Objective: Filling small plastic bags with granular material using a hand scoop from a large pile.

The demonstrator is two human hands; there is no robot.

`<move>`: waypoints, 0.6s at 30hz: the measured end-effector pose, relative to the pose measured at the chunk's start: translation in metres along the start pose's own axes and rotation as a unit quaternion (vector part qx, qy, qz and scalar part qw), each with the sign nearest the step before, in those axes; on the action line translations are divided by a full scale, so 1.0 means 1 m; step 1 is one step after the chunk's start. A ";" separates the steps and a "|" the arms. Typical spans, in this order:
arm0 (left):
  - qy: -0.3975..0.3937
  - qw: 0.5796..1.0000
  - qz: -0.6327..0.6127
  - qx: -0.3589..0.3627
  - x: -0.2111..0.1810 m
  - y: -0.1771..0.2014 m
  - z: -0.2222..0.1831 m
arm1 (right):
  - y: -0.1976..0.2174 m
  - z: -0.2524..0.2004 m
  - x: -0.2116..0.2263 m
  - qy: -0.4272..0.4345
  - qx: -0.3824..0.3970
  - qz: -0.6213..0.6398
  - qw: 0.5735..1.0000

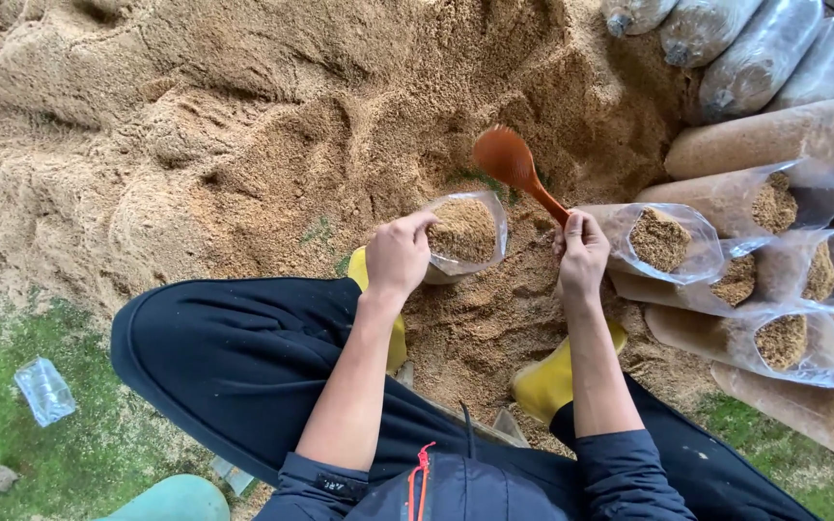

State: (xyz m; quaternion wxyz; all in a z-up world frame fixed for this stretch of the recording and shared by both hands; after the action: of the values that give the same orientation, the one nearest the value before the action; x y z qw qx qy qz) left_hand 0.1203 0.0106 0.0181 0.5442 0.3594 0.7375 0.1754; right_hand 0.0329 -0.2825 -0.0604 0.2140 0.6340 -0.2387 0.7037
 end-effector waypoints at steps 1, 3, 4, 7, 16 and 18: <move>0.000 1.000 0.000 -0.001 0.011 -0.011 0.006 | -0.001 -0.002 -0.003 0.000 0.001 0.000 1.000; -0.015 0.996 0.067 0.047 0.031 -0.042 0.019 | -0.005 -0.009 -0.024 -0.091 0.013 -0.020 0.996; -0.014 0.997 0.067 0.046 0.029 -0.039 0.015 | -0.002 -0.009 -0.038 -0.091 0.014 -0.020 0.996; -0.023 0.988 0.111 0.102 0.024 -0.045 0.003 | 0.002 -0.019 -0.090 -0.161 0.037 -0.050 0.985; -0.103 0.976 0.150 0.116 0.014 -0.036 -0.017 | -0.052 -0.042 -0.113 -0.136 0.122 -0.188 0.965; -0.112 0.976 0.157 0.105 0.019 -0.039 -0.015 | -0.085 -0.039 -0.115 -0.152 0.184 -0.237 0.942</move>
State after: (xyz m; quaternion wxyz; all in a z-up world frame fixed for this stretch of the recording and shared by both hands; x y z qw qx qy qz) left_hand 0.0905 -0.0001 -0.0150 0.5481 0.5429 0.6209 0.1392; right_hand 0.0654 -0.1909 -0.1724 0.2152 0.8001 0.0219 0.5595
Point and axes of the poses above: each hand's wrist, its own z-axis towards the middle knuckle, its own y-axis out of the back of the hand, x = y × z, the point moved 9 cm from there along z, towards the middle knuckle, and after that the axes turned 9 degrees about y, right-handed, at the moved point
